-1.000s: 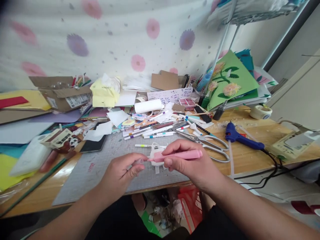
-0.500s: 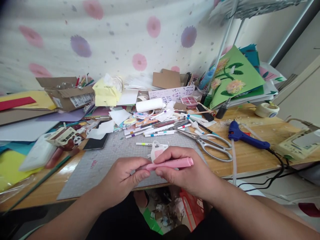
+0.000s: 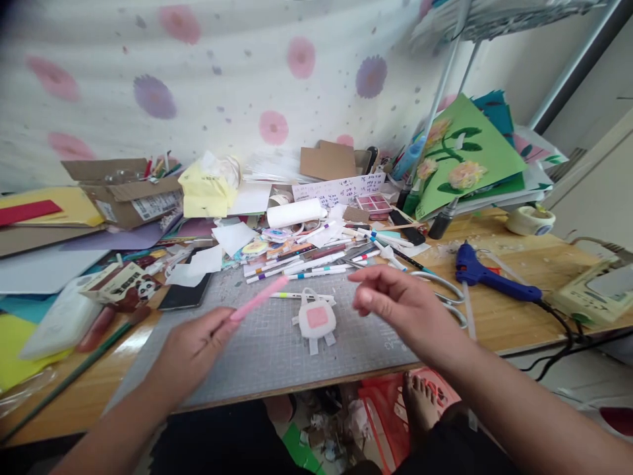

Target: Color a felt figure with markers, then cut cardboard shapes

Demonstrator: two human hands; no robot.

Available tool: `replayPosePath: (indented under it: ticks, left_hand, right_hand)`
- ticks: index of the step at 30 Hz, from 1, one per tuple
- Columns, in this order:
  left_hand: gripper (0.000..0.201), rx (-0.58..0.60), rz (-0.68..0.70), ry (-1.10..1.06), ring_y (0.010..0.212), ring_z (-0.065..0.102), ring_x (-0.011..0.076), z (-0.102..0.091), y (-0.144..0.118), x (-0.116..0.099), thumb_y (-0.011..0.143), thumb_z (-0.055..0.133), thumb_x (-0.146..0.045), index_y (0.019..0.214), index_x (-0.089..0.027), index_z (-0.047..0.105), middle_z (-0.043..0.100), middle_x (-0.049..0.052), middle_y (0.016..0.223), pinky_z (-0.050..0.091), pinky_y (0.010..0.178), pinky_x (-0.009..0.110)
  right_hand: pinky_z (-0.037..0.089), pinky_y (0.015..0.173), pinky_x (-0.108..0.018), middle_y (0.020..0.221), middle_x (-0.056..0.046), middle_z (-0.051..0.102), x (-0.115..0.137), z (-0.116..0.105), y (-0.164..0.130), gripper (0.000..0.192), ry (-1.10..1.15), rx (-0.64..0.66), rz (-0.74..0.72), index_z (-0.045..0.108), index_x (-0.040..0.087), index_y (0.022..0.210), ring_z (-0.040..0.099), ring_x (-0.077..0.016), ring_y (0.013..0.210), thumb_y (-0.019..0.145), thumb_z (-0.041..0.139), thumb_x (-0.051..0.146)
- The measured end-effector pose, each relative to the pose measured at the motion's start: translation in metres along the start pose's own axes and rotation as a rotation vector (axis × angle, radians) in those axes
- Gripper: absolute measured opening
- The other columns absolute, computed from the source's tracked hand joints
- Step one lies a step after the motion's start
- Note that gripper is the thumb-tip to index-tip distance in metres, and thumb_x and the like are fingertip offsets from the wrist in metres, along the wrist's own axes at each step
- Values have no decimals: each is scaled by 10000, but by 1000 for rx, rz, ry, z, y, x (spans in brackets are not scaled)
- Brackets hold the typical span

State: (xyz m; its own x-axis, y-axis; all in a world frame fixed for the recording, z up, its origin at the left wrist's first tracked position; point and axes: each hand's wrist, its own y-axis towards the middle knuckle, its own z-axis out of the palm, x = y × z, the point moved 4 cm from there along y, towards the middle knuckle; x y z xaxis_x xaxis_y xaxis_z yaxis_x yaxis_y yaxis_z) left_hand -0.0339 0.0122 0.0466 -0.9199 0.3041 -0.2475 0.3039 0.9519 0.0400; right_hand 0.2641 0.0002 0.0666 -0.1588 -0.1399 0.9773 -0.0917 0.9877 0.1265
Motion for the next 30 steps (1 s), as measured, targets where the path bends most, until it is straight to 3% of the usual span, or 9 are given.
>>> replayPosePath:
  ticks: [3, 7, 11, 15, 20, 24, 30]
  left_hand:
    - [267, 10, -69, 122, 675, 641, 211, -6, 14, 26, 955, 333, -345, 956, -218, 568, 658, 8, 725, 392, 568, 261]
    - [257, 24, -28, 206, 715, 629, 227, -7, 30, 34, 939, 375, -312, 920, -210, 610, 655, 41, 774, 396, 576, 278]
    - [228, -43, 35, 287, 882, 590, 285, -11, 43, 35, 912, 463, -302, 980, -181, 644, 618, 95, 889, 451, 750, 374]
    - [219, -63, 189, 291, 986, 545, 291, -18, 55, 18, 893, 535, -248, 1075, -175, 631, 598, 110, 1020, 445, 856, 430]
    - [127, 1, 425, 223, 1017, 537, 243, -10, 75, -26, 856, 618, -212, 969, -233, 671, 615, 46, 983, 433, 915, 383]
    - [140, -17, 420, 206, 960, 543, 249, 4, 97, -41, 876, 577, -173, 967, -206, 678, 610, 66, 945, 446, 848, 388]
    - [111, 1, 374, 205, 924, 546, 261, 18, 111, -36, 876, 597, -237, 848, -175, 684, 614, 78, 902, 442, 813, 397]
  right_hand:
    - [492, 597, -296, 681, -31, 669, -10, -19, 6, 285, -208, -107, 56, 690, 205, 867, 614, -185, 634, 787, 676, 478]
    - [499, 628, -322, 733, -43, 705, -13, -10, 4, 215, -416, -15, 17, 696, 208, 824, 634, -208, 677, 792, 651, 417]
    - [511, 698, -342, 816, -59, 734, -14, -2, 2, 186, -530, 57, -43, 703, 214, 830, 660, -230, 766, 819, 618, 379]
    - [512, 672, -347, 784, -53, 729, -18, -8, 7, 193, -541, 36, -49, 705, 223, 816, 660, -232, 733, 823, 617, 394]
    - [510, 688, -355, 789, -54, 723, -19, -8, 15, 182, -573, 55, -39, 693, 213, 808, 662, -236, 752, 831, 603, 369]
    - [508, 710, -351, 814, -49, 726, -18, -3, 19, 172, -632, 101, -68, 687, 212, 814, 664, -228, 774, 860, 562, 321]
    - [516, 705, -325, 831, -35, 724, -26, -10, 26, 169, -700, 133, -55, 689, 210, 825, 663, -210, 783, 866, 546, 288]
